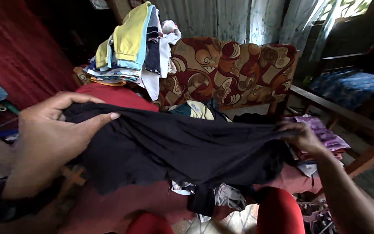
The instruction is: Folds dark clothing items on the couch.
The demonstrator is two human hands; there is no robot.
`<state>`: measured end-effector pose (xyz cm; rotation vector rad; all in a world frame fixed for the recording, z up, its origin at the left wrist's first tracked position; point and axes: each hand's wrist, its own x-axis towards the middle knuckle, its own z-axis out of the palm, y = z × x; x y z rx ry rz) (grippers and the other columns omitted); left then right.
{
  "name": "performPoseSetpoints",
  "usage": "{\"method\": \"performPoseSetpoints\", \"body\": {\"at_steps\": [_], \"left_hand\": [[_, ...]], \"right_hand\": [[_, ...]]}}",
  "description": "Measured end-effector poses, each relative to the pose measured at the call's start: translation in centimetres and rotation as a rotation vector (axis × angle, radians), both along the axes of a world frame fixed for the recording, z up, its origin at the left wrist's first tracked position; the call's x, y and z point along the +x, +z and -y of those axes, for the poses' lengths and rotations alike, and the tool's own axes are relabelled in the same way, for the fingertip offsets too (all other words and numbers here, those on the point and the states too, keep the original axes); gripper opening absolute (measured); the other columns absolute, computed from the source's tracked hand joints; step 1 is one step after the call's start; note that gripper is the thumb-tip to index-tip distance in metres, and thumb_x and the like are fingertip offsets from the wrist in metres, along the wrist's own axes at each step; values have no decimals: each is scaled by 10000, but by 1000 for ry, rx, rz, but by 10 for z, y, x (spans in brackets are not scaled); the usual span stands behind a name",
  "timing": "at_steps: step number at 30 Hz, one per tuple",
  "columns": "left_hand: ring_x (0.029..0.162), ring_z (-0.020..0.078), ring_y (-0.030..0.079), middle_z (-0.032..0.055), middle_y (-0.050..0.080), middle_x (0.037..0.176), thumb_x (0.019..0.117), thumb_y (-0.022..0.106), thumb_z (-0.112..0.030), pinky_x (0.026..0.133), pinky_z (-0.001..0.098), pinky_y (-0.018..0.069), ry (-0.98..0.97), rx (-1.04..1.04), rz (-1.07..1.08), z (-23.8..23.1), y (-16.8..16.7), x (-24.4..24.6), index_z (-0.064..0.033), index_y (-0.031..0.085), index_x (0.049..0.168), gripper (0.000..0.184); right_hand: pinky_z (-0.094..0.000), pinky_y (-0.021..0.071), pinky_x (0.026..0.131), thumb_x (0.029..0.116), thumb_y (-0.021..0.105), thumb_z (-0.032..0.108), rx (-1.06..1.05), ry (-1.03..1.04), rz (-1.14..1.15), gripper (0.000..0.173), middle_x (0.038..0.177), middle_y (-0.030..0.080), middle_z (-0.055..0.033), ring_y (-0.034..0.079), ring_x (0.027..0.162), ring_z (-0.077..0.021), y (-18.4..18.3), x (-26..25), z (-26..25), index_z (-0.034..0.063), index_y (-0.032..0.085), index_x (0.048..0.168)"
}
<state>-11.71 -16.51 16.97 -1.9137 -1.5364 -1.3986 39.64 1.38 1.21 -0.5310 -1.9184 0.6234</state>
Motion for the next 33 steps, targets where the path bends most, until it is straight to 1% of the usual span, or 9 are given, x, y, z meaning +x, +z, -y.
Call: {"method": "performPoseSetpoints", "body": {"at_steps": [3, 10, 14, 17, 19, 24, 26, 30, 33], "left_hand": [[921, 107, 630, 228, 686, 1083, 884, 721, -56, 864, 290, 502, 7, -160, -51, 2, 3, 3, 143, 630, 1132, 330], [854, -41, 641, -12, 723, 998, 867, 647, 3, 791, 131, 531, -289, -305, 54, -11, -7, 7, 6, 695, 1065, 204], [821, -24, 691, -113, 747, 949, 973, 645, -220, 732, 132, 578, -542, -367, 109, -29, -12, -7, -227, 744, 1082, 148], [805, -15, 669, -68, 722, 898, 951, 577, -9, 743, 177, 570, -364, -480, 128, -48, -5, 7, -93, 715, 1041, 185], [800, 77, 654, 27, 712, 906, 982, 608, -9, 751, 307, 563, -179, -600, 102, -79, -5, 9, -38, 717, 1067, 141], [1218, 520, 563, 315, 626, 1266, 980, 641, -62, 1019, 759, 350, 223, -524, -184, -170, -62, 26, -4, 707, 1221, 257], [1347, 489, 478, 268, 563, 1405, 988, 648, -150, 1112, 750, 258, 218, -442, -381, -180, -100, 54, -57, 665, 1326, 351], [1585, 351, 139, 130, 260, 1691, 1054, 451, -551, 1223, 686, 17, 180, -727, -474, -193, -161, 54, -238, 400, 1593, 626], [1583, 356, 149, 144, 177, 1713, 1020, 505, -587, 1244, 636, 95, 157, -710, -374, -207, -180, 11, -235, 285, 1639, 745]], "right_hand": [[-190, 584, 846, 828, 729, 59, -64, -51, -145, 159, 986, 752, 145, 685, 917, 28, 22, 20, 8, 195, 787, 886], [-195, 589, 831, 843, 776, 205, -15, 15, -364, 210, 1078, 747, 151, 692, 966, -1, 40, 70, 35, 335, 800, 1006], [-204, 582, 879, 891, 779, 231, 36, 55, -411, 202, 1111, 742, 115, 691, 1001, -24, 45, 91, 36, 266, 783, 1089], [-187, 603, 693, 855, 702, 56, -187, -190, -485, 170, 852, 753, 112, 702, 761, 3, 59, 61, 28, 207, 741, 923], [-246, 609, 714, 905, 638, -35, -304, -209, -425, 151, 867, 729, 31, 697, 775, -48, 52, 55, -14, 70, 672, 1008], [-424, 537, 895, 954, 647, -19, -451, -539, -83, 308, 1166, 657, -174, 632, 1007, -221, 35, -32, -77, -36, 617, 1260], [-482, 510, 1034, 966, 673, 33, -361, -513, 100, 444, 1336, 599, -281, 618, 1204, -349, 15, -57, -82, -67, 548, 1380], [-475, 440, 1129, 951, 732, 190, -510, -376, 342, 591, 1482, 494, -253, 506, 1361, -355, -41, -91, -54, 20, 511, 1472], [-578, 348, 1178, 968, 705, 375, -689, -295, 463, 835, 1629, 311, -238, 365, 1471, -416, -109, -92, -58, 137, 261, 1634]]}}
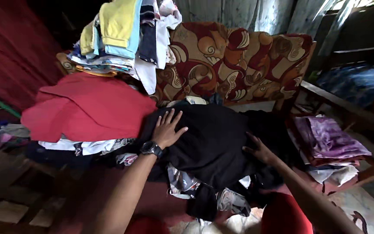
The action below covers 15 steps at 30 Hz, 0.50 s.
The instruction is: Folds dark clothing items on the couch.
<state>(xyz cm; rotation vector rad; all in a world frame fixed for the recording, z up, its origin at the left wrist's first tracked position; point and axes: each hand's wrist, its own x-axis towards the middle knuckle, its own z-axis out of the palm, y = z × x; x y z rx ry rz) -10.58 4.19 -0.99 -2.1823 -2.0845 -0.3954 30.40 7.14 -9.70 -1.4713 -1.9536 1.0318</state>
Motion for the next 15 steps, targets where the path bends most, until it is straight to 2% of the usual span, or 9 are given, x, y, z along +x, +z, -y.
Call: {"method": "performPoseSetpoints", "body": {"at_steps": [2, 3, 6, 8, 9, 11, 12, 13, 15], "left_hand": [[1546, 382, 261, 153, 192, 1707, 1029, 536, -534, 1214, 628, 244, -14, 52, 98, -9, -12, -27, -168, 274, 1639, 758], [1532, 383, 295, 147, 196, 1708, 1038, 527, -518, 1200, 621, 286, -20, 73, 134, -12, -18, -35, -149, 265, 1639, 752], [1547, 356, 276, 157, 206, 1703, 1058, 514, -454, 1230, 568, 268, -51, 102, 201, -13, -22, -39, -115, 272, 1634, 711], [1525, 341, 330, 171, 314, 1661, 1071, 521, -356, 1230, 541, 290, -74, 165, 216, -6, -21, -36, -85, 380, 1587, 600], [1481, 354, 403, 183, 414, 1603, 1069, 531, -284, 1206, 549, 330, -90, 239, 202, -1, -19, -34, -60, 479, 1523, 509], [1384, 375, 514, 193, 575, 1454, 1049, 529, -167, 1172, 564, 364, -129, 403, 123, 13, -19, -21, -30, 645, 1354, 354], [1382, 368, 517, 184, 601, 1422, 1049, 514, -158, 1190, 567, 336, -136, 440, 82, 22, -19, -11, -34, 679, 1299, 325], [1409, 367, 491, 181, 599, 1426, 1047, 510, -180, 1211, 579, 292, -136, 443, 49, 30, -19, 0, -39, 693, 1282, 329], [1513, 375, 339, 172, 494, 1546, 1055, 494, -360, 1242, 633, 147, -81, 357, -15, 39, -19, 13, -86, 636, 1389, 455]], "right_hand": [[-521, 355, 1195, 993, 672, 379, -66, -14, -92, 875, 1638, 304, -232, 384, 1478, -355, -35, 7, -1, 111, 160, 1650], [-493, 383, 1184, 994, 674, 358, -63, -44, -150, 839, 1607, 354, -239, 427, 1450, -333, -44, 10, 0, 72, 210, 1631], [-492, 321, 1220, 959, 697, 351, 147, -114, -131, 883, 1611, 326, -271, 362, 1487, -360, -56, 8, 6, -11, 222, 1609], [-587, 288, 1208, 907, 719, 310, 456, -189, -75, 799, 1555, 397, -309, 360, 1462, -463, -48, -4, 28, -79, 383, 1518], [-626, 338, 1160, 885, 719, 252, 619, -189, -83, 658, 1469, 487, -320, 432, 1394, -494, -41, -16, 44, -97, 515, 1404], [-610, 458, 1033, 881, 716, 254, 824, -99, -121, 362, 1250, 644, -255, 582, 1210, -442, -33, -47, 86, -18, 714, 1119], [-562, 490, 991, 897, 713, 313, 879, -30, -127, 281, 1175, 680, -188, 620, 1148, -372, -38, -64, 104, 62, 750, 1018], [-526, 494, 980, 915, 698, 386, 924, 42, -121, 263, 1144, 693, -130, 630, 1124, -316, -46, -82, 117, 137, 759, 974], [-525, 448, 1079, 964, 601, 518, 1005, 158, -5, 345, 1254, 680, -71, 613, 1222, -268, -71, -112, 125, 236, 748, 1098]]}}
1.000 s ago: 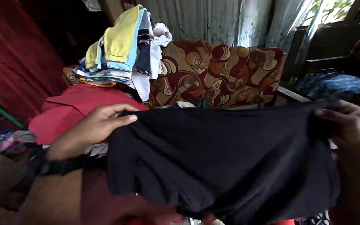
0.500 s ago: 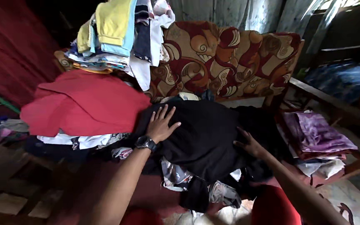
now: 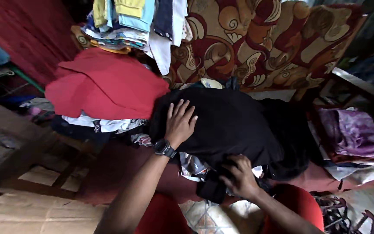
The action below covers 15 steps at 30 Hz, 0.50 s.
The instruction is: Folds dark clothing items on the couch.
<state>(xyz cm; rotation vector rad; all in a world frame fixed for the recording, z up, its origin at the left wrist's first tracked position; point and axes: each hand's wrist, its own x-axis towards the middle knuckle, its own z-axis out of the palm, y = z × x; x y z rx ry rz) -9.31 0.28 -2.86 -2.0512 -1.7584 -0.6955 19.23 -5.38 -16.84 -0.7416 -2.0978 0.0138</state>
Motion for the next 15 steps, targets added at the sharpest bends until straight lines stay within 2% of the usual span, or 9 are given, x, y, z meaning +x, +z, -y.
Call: {"method": "performPoseSetpoints", "body": {"at_steps": [2, 3, 4, 6, 8, 10, 11, 13, 15], "left_hand": [[1577, 395, 142, 159, 301, 1670, 1027, 462, -578, 1219, 703, 11, 97, -118, -15, -5, -5, -10, -174, 465, 1554, 664], [1586, 390, 93, 150, 231, 1698, 1013, 447, -641, 1206, 722, -19, 130, -171, 10, -11, -10, -24, -205, 375, 1605, 739], [1591, 362, 95, 138, 202, 1709, 1011, 428, -663, 1204, 726, -20, 144, -212, 46, -18, -15, -39, -207, 314, 1630, 777], [1593, 308, 130, 117, 189, 1716, 1025, 393, -655, 1221, 696, 0, 150, -271, 97, -28, -21, -58, -178, 272, 1642, 789], [1593, 300, 136, 123, 188, 1715, 1041, 376, -629, 1224, 687, -1, 152, -279, 95, -29, -20, -57, -159, 275, 1639, 767], [1579, 353, 176, 173, 259, 1683, 1057, 407, -565, 1211, 718, 8, 107, -180, 78, -18, -20, -43, -96, 343, 1606, 725], [1563, 378, 216, 191, 323, 1652, 1050, 434, -542, 1212, 723, 27, 44, -102, 79, -6, -19, -29, -66, 390, 1577, 711], [1496, 389, 366, 202, 478, 1552, 962, 513, -661, 1228, 678, 136, -168, 15, 104, 27, -20, 11, -38, 490, 1508, 829], [1343, 338, 563, 179, 631, 1395, 788, 650, -785, 1177, 576, 354, -414, 34, 121, 58, -33, 56, -39, 565, 1437, 993]], "right_hand": [[-561, 355, 1156, 971, 551, 464, 57, -15, 130, 405, 1419, 624, -63, 546, 1356, -279, -24, -17, -8, 244, 706, 1274], [-564, 338, 1165, 963, 541, 403, 69, -27, 154, 416, 1458, 602, -54, 524, 1387, -273, -31, -21, -12, 237, 691, 1313], [-568, 336, 1166, 959, 532, 347, 66, -22, 149, 418, 1471, 595, -53, 517, 1399, -271, -34, -24, -13, 218, 690, 1324], [-592, 355, 1160, 964, 527, 253, 15, 33, 97, 403, 1459, 606, -80, 532, 1392, -290, -32, -24, -13, 151, 704, 1311], [-597, 350, 1165, 965, 506, 197, -47, 83, 46, 400, 1447, 615, -99, 541, 1384, -302, -28, -19, -11, 116, 714, 1297], [-619, 322, 1181, 970, 515, 156, -179, 160, -12, 383, 1434, 618, -137, 537, 1385, -333, -17, -13, -5, 71, 722, 1281], [-624, 303, 1193, 976, 529, 137, -273, 206, -48, 363, 1424, 622, -154, 535, 1387, -340, -7, -8, -3, 45, 726, 1267], [-601, 327, 1191, 981, 545, 126, -440, 263, -125, 326, 1359, 667, -149, 580, 1342, -309, 18, 2, -4, 29, 746, 1219], [-521, 488, 1032, 968, 583, 171, -443, 254, -196, 267, 1187, 741, -109, 673, 1159, -246, 41, 8, -8, 58, 785, 1101]]}}
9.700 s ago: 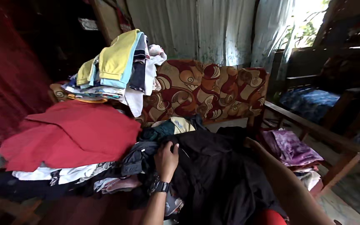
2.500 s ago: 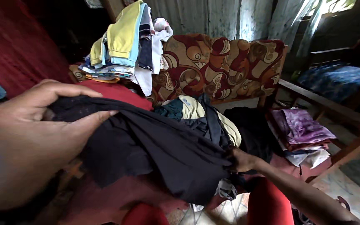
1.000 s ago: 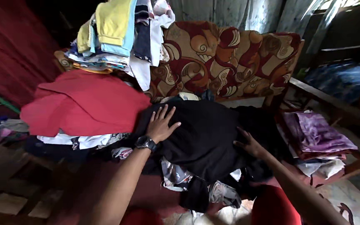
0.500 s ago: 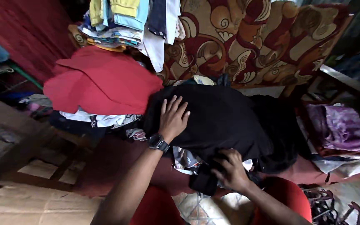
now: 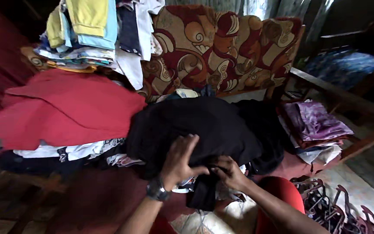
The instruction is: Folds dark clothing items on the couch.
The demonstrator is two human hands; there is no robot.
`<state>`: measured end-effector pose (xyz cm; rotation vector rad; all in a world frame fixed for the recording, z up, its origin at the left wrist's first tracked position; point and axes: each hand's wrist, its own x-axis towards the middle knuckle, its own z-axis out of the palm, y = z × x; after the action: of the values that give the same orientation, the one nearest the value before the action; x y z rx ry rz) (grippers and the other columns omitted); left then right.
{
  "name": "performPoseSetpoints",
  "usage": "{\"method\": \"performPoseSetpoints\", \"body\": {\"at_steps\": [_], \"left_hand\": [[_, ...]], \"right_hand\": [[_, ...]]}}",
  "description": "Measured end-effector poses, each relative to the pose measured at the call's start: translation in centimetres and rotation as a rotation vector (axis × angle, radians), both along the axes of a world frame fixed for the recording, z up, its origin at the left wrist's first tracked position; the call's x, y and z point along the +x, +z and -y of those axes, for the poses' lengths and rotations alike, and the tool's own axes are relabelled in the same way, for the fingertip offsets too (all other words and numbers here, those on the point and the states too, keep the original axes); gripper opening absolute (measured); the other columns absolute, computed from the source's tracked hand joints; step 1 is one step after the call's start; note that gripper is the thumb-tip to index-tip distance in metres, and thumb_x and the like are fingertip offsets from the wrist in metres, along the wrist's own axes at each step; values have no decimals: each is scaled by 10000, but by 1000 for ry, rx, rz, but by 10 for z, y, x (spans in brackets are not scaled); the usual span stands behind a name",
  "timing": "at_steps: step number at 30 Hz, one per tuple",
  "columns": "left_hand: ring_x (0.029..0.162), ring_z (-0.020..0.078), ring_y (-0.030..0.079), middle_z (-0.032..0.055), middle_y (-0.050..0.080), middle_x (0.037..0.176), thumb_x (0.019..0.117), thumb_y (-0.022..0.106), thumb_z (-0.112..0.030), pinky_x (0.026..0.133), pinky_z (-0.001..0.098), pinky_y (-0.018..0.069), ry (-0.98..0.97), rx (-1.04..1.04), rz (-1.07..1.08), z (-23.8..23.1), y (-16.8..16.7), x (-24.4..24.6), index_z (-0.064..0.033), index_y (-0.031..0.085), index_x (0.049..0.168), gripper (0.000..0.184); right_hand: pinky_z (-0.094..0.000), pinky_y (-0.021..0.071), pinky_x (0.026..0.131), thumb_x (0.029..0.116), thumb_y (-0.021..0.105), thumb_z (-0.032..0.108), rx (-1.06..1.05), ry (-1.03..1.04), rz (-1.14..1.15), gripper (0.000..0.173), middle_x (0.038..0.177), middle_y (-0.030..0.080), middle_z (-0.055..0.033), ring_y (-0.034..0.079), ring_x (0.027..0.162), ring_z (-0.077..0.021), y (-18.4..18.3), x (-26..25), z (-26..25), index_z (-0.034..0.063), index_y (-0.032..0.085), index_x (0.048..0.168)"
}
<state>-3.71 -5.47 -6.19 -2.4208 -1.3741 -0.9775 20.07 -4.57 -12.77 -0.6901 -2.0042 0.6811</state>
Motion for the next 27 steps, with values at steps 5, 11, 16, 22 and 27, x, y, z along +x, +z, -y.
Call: {"method": "performPoseSetpoints", "body": {"at_steps": [5, 11, 16, 22, 27], "left_hand": [[994, 312, 733, 150, 763, 1053, 807, 804, -165, 1022, 520, 501, -132, -173, 45, 12, -10, 50, 26, 558, 1428, 695], [867, 118, 697, 90, 743, 907, 963, 660, -164, 854, 320, 558, -142, -392, 343, -7, 12, 41, -6, 746, 985, 181], [673, -47, 515, -31, 592, 727, 1040, 574, -234, 672, 151, 440, -103, -470, 494, -13, 24, 37, 5, 683, 854, 322], [630, -30, 473, -50, 527, 698, 1069, 523, -227, 629, 173, 416, 49, -329, 541, -27, 46, 40, -12, 656, 856, 330], [960, 376, 679, 227, 696, 968, 1084, 514, -326, 886, 597, 508, 365, -466, 349, -62, 49, 43, 18, 692, 1094, 387]], "right_hand": [[-417, 528, 899, 930, 717, 309, 56, -30, -124, 317, 1054, 714, -114, 658, 1002, -192, 35, 8, -10, 32, 755, 1081], [-670, 399, 1056, 813, 815, 269, -163, -348, 403, 592, 1274, 652, -217, 601, 1222, -410, 26, 48, -21, 14, 631, 1315], [-722, 391, 1017, 807, 799, 106, -119, -600, 324, 287, 1155, 688, -245, 620, 1138, -470, 7, 113, -52, -8, 763, 1068], [-278, 564, 930, 849, 652, -38, -239, -317, -201, 237, 1128, 717, -99, 676, 1028, -99, 42, 156, -87, -60, 713, 1078], [-249, 495, 674, 1042, 555, 97, -719, -377, -477, 210, 754, 595, 6, 552, 677, -54, 22, 140, -120, 14, 606, 856]]}}
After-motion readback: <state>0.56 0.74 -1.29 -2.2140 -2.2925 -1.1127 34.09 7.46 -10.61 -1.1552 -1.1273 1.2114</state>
